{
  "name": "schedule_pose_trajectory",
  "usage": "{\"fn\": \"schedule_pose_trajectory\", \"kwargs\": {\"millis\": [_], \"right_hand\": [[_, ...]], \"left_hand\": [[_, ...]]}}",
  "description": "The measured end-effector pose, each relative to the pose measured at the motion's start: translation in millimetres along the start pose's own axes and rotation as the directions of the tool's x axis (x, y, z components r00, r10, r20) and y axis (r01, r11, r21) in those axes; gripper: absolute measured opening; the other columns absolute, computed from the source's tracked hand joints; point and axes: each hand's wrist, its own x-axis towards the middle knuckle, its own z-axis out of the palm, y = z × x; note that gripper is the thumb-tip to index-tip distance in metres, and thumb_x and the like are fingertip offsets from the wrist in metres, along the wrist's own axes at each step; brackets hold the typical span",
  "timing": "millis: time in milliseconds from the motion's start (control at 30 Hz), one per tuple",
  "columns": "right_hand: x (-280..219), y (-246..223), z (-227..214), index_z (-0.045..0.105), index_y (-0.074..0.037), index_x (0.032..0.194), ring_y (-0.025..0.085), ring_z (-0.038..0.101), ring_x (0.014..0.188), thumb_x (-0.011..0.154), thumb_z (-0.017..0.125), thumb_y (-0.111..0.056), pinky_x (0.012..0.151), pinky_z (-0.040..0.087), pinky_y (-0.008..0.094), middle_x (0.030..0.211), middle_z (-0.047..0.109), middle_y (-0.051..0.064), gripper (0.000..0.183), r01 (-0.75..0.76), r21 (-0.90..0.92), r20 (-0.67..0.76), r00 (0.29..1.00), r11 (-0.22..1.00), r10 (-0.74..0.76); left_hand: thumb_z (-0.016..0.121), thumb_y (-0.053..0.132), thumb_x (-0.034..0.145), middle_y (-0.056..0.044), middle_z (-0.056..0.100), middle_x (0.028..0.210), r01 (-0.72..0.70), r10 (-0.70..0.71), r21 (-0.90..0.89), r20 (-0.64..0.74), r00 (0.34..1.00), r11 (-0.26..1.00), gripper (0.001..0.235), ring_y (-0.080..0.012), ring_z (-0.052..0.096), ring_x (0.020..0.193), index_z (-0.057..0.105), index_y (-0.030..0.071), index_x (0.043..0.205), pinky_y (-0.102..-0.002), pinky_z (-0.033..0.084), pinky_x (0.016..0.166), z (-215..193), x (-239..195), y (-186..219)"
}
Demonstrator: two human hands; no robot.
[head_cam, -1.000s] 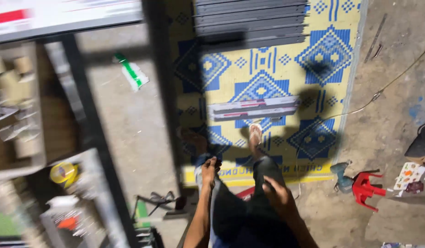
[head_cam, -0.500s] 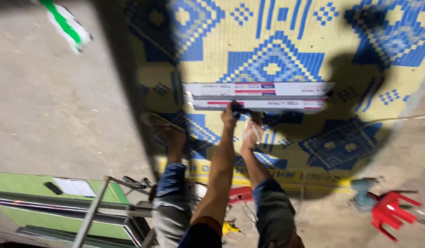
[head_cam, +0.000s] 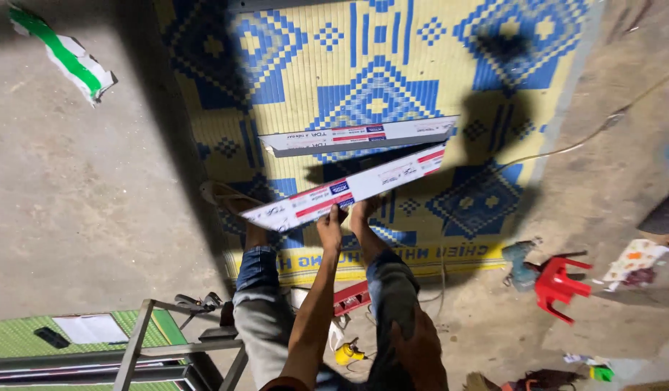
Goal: Assembling metal frame sections by aligning profiles and fastening them with a screwdriver.
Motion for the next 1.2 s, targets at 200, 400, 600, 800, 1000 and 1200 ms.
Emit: {"fn": "schedule_pose_trajectory", "kwargs": {"millis": [200, 400, 600, 800, 1000, 1200], "right_hand": [[-23.4, -84.9, -104.3, 0.042, -0.004, 0.151, 0.04, 0.041, 0.144, 0.099, 0.06, -0.029, 0.119, 0.036, 0.051, 0.154, 0.045, 0.022, 0.06, 0.409, 0.163, -0.42, 0.852, 0.898, -0.312], [16.0, -212.1, -260.7, 0.062, -0.012, 0.138, 0.036, 0.055, 0.119, 0.038, 0.091, -0.065, 0.102, 0.04, 0.056, 0.137, 0.057, 0.016, 0.116, 0.735, -0.502, -0.307, 0.34, 0.455, -0.889], [27.2, -238.0, -258.3, 0.042, -0.027, 0.157, 0.043, 0.064, 0.119, 0.068, 0.088, -0.032, 0.094, 0.051, 0.052, 0.126, 0.065, 0.022, 0.1, 0.579, 0.187, 0.254, 0.751, 0.793, -0.609], [28.6, -241.1, -229.5, 0.052, -0.012, 0.153, 0.03, 0.068, 0.108, 0.075, 0.087, -0.031, 0.085, 0.053, 0.043, 0.115, 0.069, 0.022, 0.087, 0.539, 0.48, 0.043, 0.774, 0.692, -0.632], [17.8, -242.2, -219.8, 0.05, -0.02, 0.153, 0.036, 0.059, 0.127, 0.071, 0.083, -0.031, 0.104, 0.048, 0.047, 0.134, 0.062, 0.022, 0.089, 0.347, 0.479, -0.117, 0.936, 0.807, -0.333], [4.8, -230.8, -247.8, 0.049, -0.029, 0.153, 0.045, 0.065, 0.11, 0.07, 0.079, -0.035, 0.09, 0.05, 0.057, 0.113, 0.065, 0.023, 0.089, 0.38, 0.347, -0.212, 0.922, 0.857, -0.323]], "left_hand": [[0.069, 0.035, 0.093, -0.019, 0.079, 0.087, 0.03, -0.03, -0.004, 0.093, 0.995, 1.0, 0.04, -0.0248, 0.078, 0.077, 0.077, -0.004, 0.096, -0.039, 0.066, 0.083, -73.1, -110.3, 156.0], [0.071, 0.025, 0.095, -0.036, 0.071, 0.081, 0.012, -0.03, 0.088, 0.214, 0.976, 0.996, 0.037, -0.0383, 0.076, 0.075, 0.061, -0.009, 0.085, -0.049, 0.064, 0.062, -88.5, -208.0, 377.5], [0.058, 0.031, 0.107, -0.017, 0.078, 0.103, -0.394, 0.326, 0.139, 0.354, 0.877, 0.909, 0.033, -0.0172, 0.067, 0.1, 0.079, 0.005, 0.107, -0.039, 0.056, 0.093, -87.7, -212.5, 399.5], [0.066, 0.02, 0.101, -0.03, 0.02, 0.164, 0.011, 0.034, -0.054, 0.75, 0.661, 0.998, 0.077, -0.0447, 0.033, 0.14, 0.023, 0.018, 0.165, -0.059, 0.046, 0.104, -89.7, -303.1, 234.2], [0.085, 0.017, 0.086, -0.014, 0.059, 0.109, -0.043, 0.014, 0.07, 0.373, 0.928, 0.997, 0.052, -0.0213, 0.063, 0.088, 0.055, 0.016, 0.128, -0.03, 0.064, 0.058, -87.3, -297.2, 197.8], [0.08, 0.015, 0.078, -0.021, 0.069, 0.093, -0.063, 0.038, 0.355, 0.077, 0.996, 0.933, 0.053, -0.0316, 0.072, 0.072, 0.055, 0.016, 0.124, -0.039, 0.065, 0.057, -138.6, -180.5, 107.0]]}}
